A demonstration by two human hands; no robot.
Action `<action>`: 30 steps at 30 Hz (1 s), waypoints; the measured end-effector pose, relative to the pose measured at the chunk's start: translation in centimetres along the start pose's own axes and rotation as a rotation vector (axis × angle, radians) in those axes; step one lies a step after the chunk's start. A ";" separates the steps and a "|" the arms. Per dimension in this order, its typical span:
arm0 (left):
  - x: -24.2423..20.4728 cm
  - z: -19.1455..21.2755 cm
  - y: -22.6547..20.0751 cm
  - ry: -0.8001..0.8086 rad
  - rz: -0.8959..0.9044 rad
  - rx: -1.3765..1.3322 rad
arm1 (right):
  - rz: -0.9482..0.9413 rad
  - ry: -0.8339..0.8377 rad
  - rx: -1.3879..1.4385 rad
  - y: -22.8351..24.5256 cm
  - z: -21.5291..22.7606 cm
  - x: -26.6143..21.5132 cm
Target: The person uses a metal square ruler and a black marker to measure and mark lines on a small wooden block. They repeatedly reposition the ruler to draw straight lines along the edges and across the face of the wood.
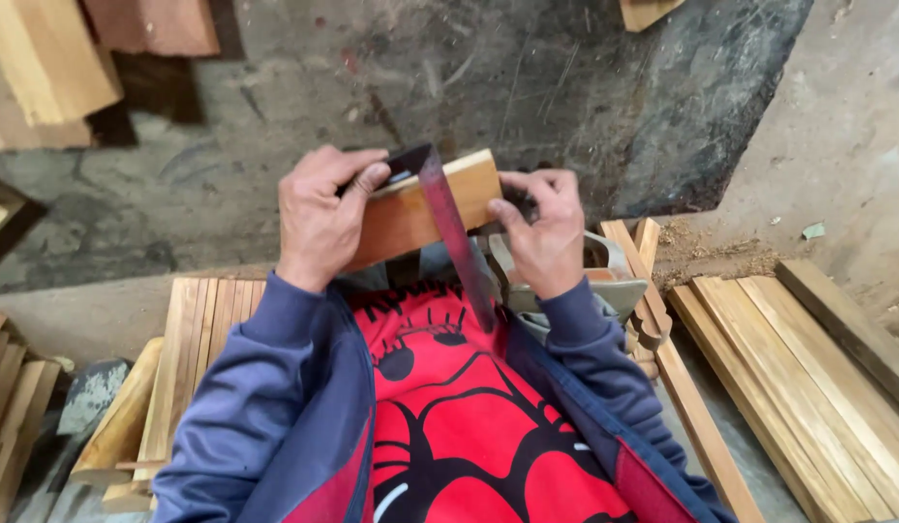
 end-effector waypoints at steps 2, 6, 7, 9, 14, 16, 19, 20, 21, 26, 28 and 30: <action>0.4 -0.7 0.3 0.008 -0.007 0.053 | -0.003 -0.019 0.064 0.0 -0.4 0.3; 0.5 -1.3 -0.5 -0.037 -0.024 0.238 | -0.061 -0.050 0.208 -0.6 -1.2 0.2; 0.4 -1.6 -0.5 -0.034 -0.022 0.238 | -0.064 -0.049 0.208 -0.8 -1.3 0.2; 0.3 -2.2 -0.8 -0.066 -0.036 0.285 | -0.070 -0.031 0.194 -1.2 -1.1 0.1; 0.6 -2.4 -1.3 -0.072 -0.039 0.245 | -0.039 -0.005 0.238 -0.7 -0.7 0.4; 1.0 -2.4 -1.4 -0.066 -0.036 0.230 | -0.042 -0.002 0.255 -0.5 -0.6 0.6; 1.3 -2.3 -1.5 -0.053 -0.053 0.216 | -0.040 0.000 0.258 -0.4 -0.6 0.7; 1.3 -2.3 -1.4 -0.051 -0.053 0.214 | -0.039 -0.003 0.255 -0.5 -0.6 0.7; 1.3 -2.3 -1.3 -0.052 -0.053 0.215 | -0.037 -0.005 0.253 -0.5 -0.6 0.7; 1.0 -2.2 -1.3 -0.042 -0.059 0.250 | -0.026 -0.004 0.279 -0.4 -0.6 0.6; 1.2 -2.4 -1.1 -0.040 -0.073 0.272 | -0.027 -0.016 0.279 -0.5 -0.5 0.8; 1.3 -2.3 -1.1 -0.020 -0.069 0.241 | -0.038 -0.020 0.288 -0.3 -0.5 0.8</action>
Point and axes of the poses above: each hand's wrist, its own x-axis towards the middle knuckle, its own z-axis out of the back of the hand, y = z × x, the point moved 1 cm from there along x, towards the middle knuckle, and after that the axes turned 4 degrees about y, right-handed, at the moved point
